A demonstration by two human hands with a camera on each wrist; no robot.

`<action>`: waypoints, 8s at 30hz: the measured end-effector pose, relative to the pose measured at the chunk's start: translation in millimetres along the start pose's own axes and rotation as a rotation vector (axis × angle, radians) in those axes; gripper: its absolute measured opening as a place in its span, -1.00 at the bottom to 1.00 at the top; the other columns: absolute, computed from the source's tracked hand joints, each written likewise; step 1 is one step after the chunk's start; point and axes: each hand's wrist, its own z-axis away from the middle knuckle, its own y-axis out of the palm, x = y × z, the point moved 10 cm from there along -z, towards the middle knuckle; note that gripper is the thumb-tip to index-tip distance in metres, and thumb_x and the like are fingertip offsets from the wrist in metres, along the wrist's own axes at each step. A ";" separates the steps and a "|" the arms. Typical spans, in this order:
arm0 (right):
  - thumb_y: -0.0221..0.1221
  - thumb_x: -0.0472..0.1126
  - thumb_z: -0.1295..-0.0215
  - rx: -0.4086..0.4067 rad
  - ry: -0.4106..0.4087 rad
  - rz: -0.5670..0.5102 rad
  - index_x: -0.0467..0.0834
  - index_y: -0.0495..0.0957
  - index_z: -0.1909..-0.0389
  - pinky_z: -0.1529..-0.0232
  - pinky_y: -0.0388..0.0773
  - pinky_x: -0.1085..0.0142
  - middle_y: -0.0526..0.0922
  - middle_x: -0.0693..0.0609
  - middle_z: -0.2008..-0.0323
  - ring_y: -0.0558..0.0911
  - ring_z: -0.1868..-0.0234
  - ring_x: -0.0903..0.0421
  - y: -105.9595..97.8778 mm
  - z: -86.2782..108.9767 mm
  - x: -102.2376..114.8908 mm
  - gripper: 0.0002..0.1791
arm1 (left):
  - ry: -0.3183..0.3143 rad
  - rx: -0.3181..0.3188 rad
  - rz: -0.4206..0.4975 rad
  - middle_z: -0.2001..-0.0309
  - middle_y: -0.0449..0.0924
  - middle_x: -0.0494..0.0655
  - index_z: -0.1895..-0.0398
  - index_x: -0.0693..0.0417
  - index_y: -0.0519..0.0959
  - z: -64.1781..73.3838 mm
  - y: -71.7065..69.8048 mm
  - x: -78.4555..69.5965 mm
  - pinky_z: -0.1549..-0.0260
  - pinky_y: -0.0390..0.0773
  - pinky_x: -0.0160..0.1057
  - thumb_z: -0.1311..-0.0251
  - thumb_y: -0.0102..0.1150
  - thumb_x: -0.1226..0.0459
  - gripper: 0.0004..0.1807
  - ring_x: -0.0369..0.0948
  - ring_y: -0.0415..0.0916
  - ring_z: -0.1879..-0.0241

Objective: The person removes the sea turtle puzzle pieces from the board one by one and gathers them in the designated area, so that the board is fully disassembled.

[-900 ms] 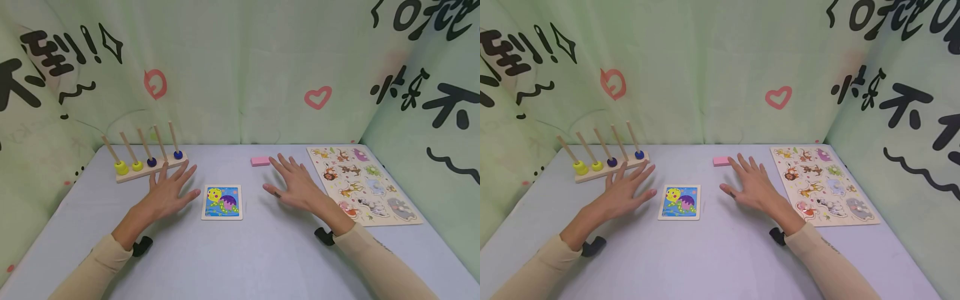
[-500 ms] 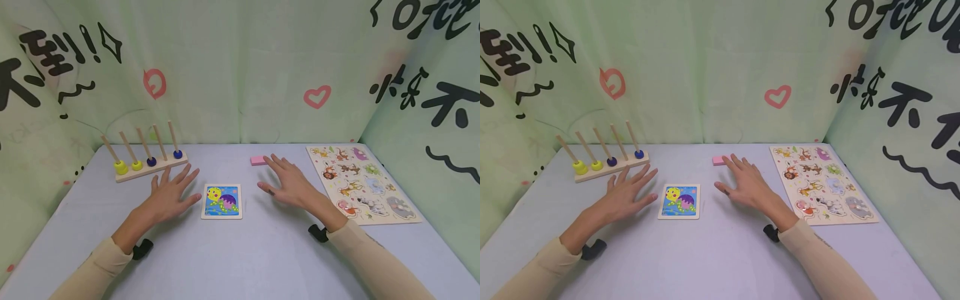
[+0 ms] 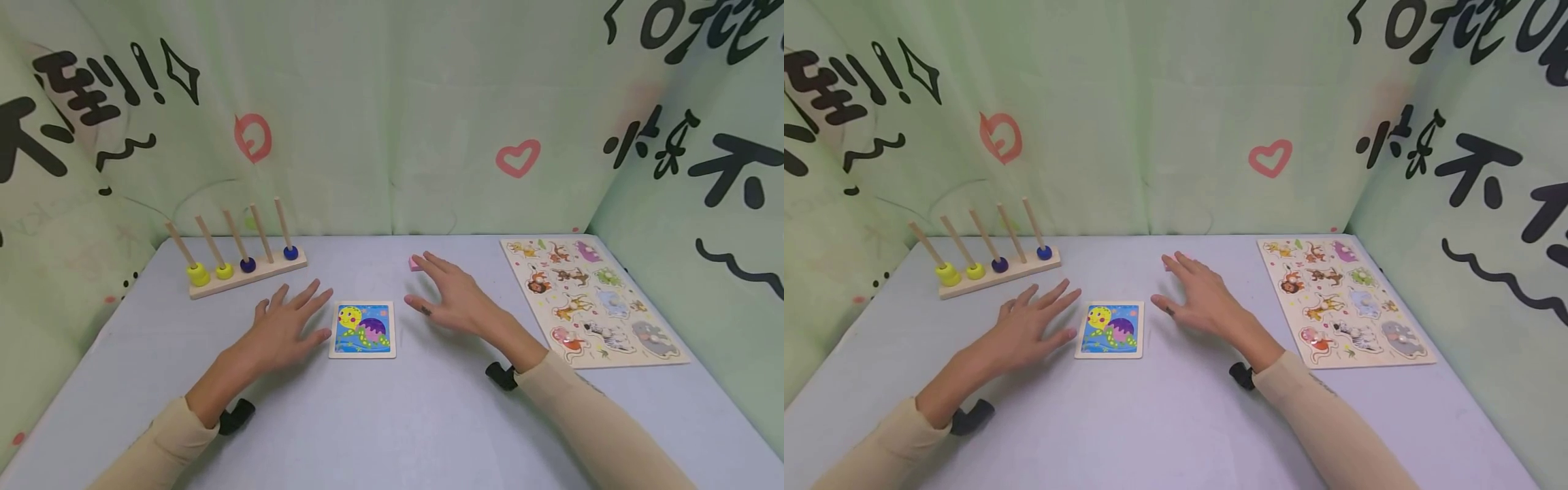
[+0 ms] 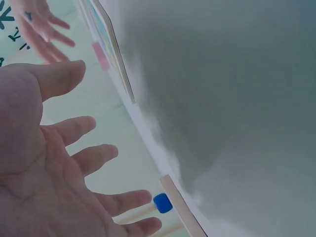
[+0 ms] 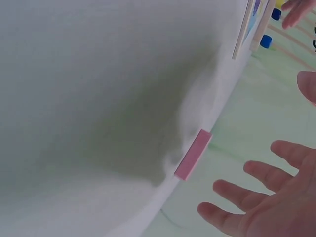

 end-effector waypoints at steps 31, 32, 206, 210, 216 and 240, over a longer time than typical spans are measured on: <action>0.29 -0.05 -0.48 0.123 -0.151 -0.151 -0.17 0.62 -0.32 -0.25 0.64 0.05 0.73 -0.07 -0.24 0.69 -0.17 -0.03 36.9 -32.6 53.2 -0.52 | -0.013 0.167 -0.068 -0.64 0.28 0.11 -0.54 -0.26 0.45 13.9 30.7 -33.6 -0.36 0.23 0.52 -0.50 0.23 0.08 -0.43 0.41 0.20 -0.53; 0.29 -0.05 -0.48 0.126 -0.148 -0.155 -0.16 0.63 -0.31 -0.25 0.64 0.06 0.73 -0.07 -0.23 0.69 -0.17 -0.02 38.0 -33.2 53.7 -0.53 | -0.012 0.164 -0.067 -0.63 0.28 0.11 -0.54 -0.27 0.46 13.9 30.5 -34.4 -0.36 0.22 0.52 -0.50 0.23 0.08 -0.43 0.41 0.19 -0.53; 0.20 -0.19 -0.58 0.387 -0.228 -0.207 -0.04 0.72 0.08 -0.05 0.58 0.34 0.73 0.02 0.19 0.58 0.16 0.13 80.7 -75.8 92.4 -0.88 | -0.032 0.204 -0.094 -0.69 0.09 0.22 -0.65 -0.27 0.28 20.6 42.1 -54.1 -0.27 0.32 0.36 -0.53 0.13 -0.01 -0.33 0.26 0.22 -0.42; 0.19 -0.18 -0.58 0.386 -0.225 -0.227 -0.05 0.72 0.08 0.02 0.56 0.37 0.74 0.02 0.20 0.58 0.19 0.14 80.4 -76.3 91.6 -0.87 | -0.032 0.201 -0.091 -0.68 0.09 0.22 -0.64 -0.27 0.29 20.8 42.0 -54.1 -0.27 0.33 0.35 -0.53 0.14 -0.01 -0.33 0.26 0.22 -0.42; 0.19 -0.16 -0.59 0.383 -0.223 -0.262 -0.05 0.72 0.10 0.05 0.52 0.39 0.73 0.05 0.21 0.57 0.20 0.15 80.9 -77.3 89.4 -0.86 | -0.029 0.195 -0.093 -0.68 0.09 0.22 -0.64 -0.27 0.29 20.8 41.6 -54.1 -0.25 0.34 0.34 -0.52 0.15 -0.01 -0.33 0.26 0.24 -0.39; 0.25 -0.17 -0.55 0.364 -0.192 -0.328 -0.05 0.76 0.11 -0.03 0.56 0.35 0.77 0.06 0.19 0.59 0.17 0.14 77.6 -78.6 84.1 -0.87 | -0.032 0.205 -0.102 -0.69 0.09 0.22 -0.65 -0.27 0.28 19.7 41.7 -54.3 -0.29 0.34 0.35 -0.52 0.15 -0.02 -0.32 0.27 0.23 -0.42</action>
